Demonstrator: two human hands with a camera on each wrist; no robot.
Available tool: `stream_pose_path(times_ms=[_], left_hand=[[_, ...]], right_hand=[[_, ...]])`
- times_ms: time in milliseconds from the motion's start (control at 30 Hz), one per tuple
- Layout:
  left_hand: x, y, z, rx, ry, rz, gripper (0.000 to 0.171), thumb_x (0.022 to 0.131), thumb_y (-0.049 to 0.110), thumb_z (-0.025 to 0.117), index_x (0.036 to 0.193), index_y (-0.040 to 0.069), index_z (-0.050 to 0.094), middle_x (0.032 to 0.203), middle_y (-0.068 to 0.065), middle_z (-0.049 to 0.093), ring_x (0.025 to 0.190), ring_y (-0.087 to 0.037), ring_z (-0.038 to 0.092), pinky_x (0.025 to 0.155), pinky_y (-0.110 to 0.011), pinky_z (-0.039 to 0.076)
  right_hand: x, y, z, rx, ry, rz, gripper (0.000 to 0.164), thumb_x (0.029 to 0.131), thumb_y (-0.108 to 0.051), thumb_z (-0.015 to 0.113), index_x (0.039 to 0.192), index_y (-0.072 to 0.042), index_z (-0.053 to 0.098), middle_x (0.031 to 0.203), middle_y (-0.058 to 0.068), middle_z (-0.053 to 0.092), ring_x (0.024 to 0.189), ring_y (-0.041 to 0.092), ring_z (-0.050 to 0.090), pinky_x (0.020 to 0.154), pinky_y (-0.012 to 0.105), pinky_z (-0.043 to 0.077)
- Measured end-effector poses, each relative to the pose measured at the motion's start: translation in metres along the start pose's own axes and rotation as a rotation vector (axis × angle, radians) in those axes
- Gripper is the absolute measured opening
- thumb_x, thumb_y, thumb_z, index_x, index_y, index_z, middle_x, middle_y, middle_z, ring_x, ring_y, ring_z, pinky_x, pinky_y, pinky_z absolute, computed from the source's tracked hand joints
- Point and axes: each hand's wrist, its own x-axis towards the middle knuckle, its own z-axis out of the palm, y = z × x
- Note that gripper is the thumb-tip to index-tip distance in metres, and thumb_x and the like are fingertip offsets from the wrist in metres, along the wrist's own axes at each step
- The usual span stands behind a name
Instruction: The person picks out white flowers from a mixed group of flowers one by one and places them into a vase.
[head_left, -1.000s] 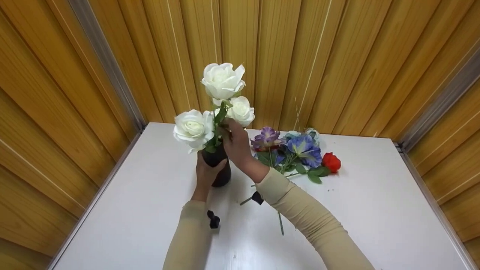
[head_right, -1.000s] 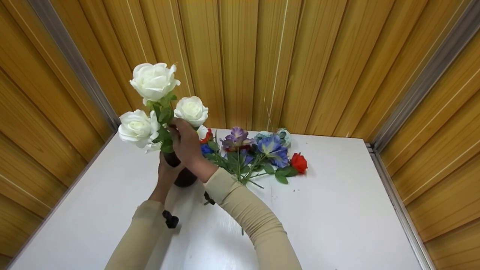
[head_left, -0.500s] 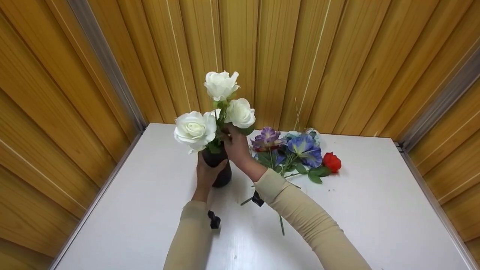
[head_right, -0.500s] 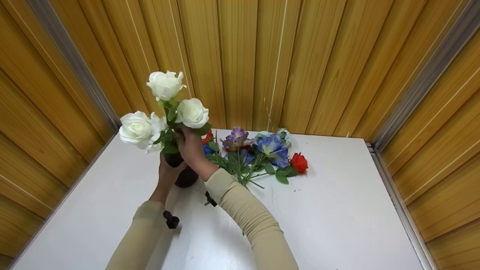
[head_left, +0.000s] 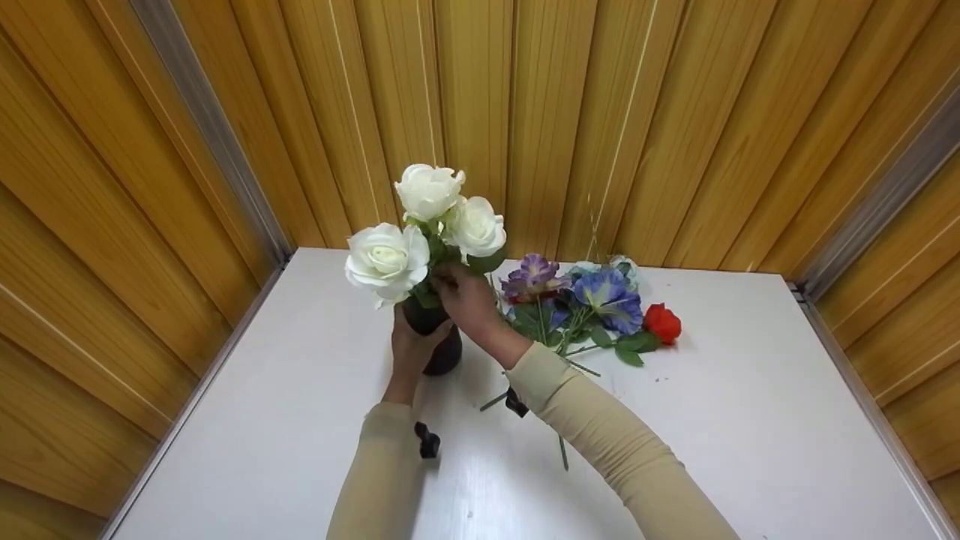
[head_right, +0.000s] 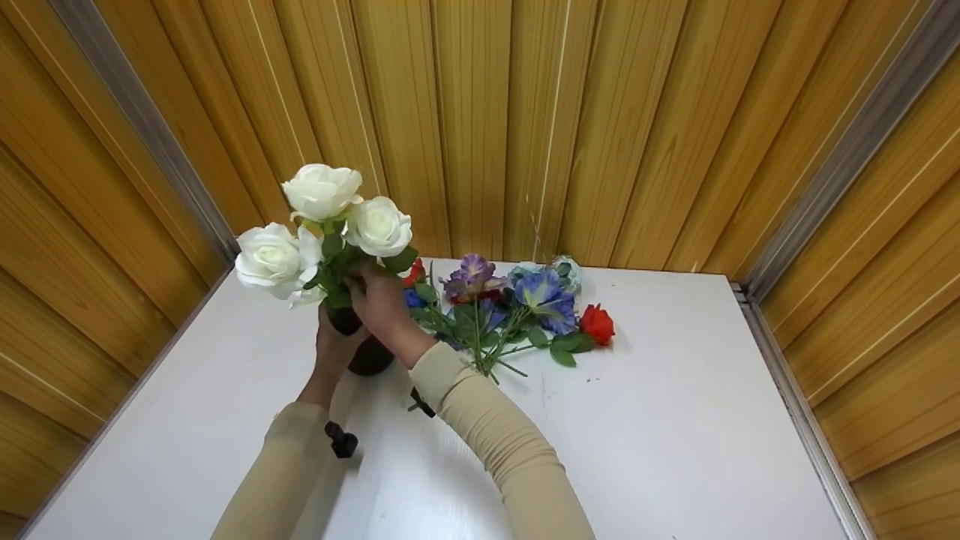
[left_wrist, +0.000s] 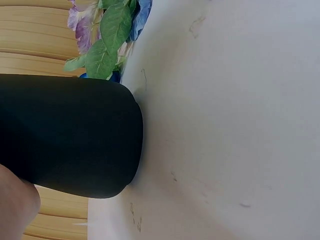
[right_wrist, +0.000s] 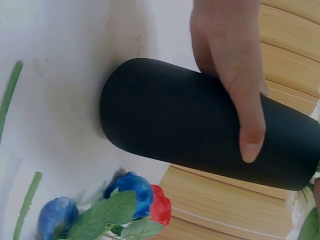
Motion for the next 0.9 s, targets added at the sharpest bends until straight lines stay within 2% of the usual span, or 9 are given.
stream_pose_path(times_ms=[233, 533, 667, 733, 900], left_hand=[[-0.002, -0.001, -0.001, 0.008, -0.003, 0.004, 0.098, 0.079, 0.022, 0.084, 0.157, 0.005, 0.028, 0.160, -0.021, 0.041, 0.153, -0.036, 0.035, 0.128, -0.051, 0.028], [-0.001, -0.002, 0.001, 0.012, -0.002, 0.059, 0.096, 0.080, 0.020, 0.084, 0.156, 0.003, 0.028, 0.158, -0.024, 0.043, 0.150, -0.038, 0.039, 0.126, -0.052, 0.032], [-0.001, -0.002, 0.001, 0.023, -0.009, 0.072, 0.093, 0.083, 0.019, 0.082, 0.156, 0.003, 0.027, 0.156, -0.023, 0.044, 0.149, -0.038, 0.041, 0.126, -0.050, 0.032], [-0.001, -0.002, 0.000, 0.024, -0.008, 0.068, 0.093, 0.083, 0.019, 0.082, 0.157, 0.003, 0.027, 0.157, -0.023, 0.044, 0.150, -0.038, 0.040, 0.127, -0.050, 0.031], [0.000, -0.003, -0.002, 0.012, 0.005, 0.083, 0.090, 0.081, 0.017, 0.082, 0.153, 0.001, 0.031, 0.156, -0.023, 0.046, 0.150, -0.038, 0.039, 0.128, -0.050, 0.029]], right_hand=[[-0.007, 0.006, 0.004, -0.039, -0.018, -0.064, 0.007, 0.093, -0.002, 0.065, 0.093, 0.001, 0.071, 0.093, 0.016, 0.073, 0.085, 0.026, 0.067, 0.077, 0.039, 0.057], [-0.009, 0.011, -0.001, -0.101, -0.067, -0.074, 0.009, 0.094, -0.005, 0.065, 0.089, 0.000, 0.071, 0.097, 0.015, 0.073, 0.090, 0.028, 0.069, 0.079, 0.045, 0.057], [-0.010, 0.013, -0.001, -0.150, -0.073, -0.123, 0.012, 0.095, -0.008, 0.066, 0.091, 0.000, 0.074, 0.104, 0.015, 0.073, 0.097, 0.030, 0.068, 0.085, 0.047, 0.057], [-0.011, 0.014, -0.001, -0.213, -0.083, -0.175, 0.014, 0.096, -0.010, 0.066, 0.097, 0.000, 0.076, 0.110, 0.015, 0.073, 0.103, 0.032, 0.068, 0.091, 0.047, 0.057], [-0.017, 0.016, -0.002, -0.471, -0.130, -0.332, 0.025, 0.102, -0.015, 0.060, 0.115, 0.000, 0.075, 0.122, 0.014, 0.071, 0.116, 0.032, 0.066, 0.102, 0.045, 0.056]])
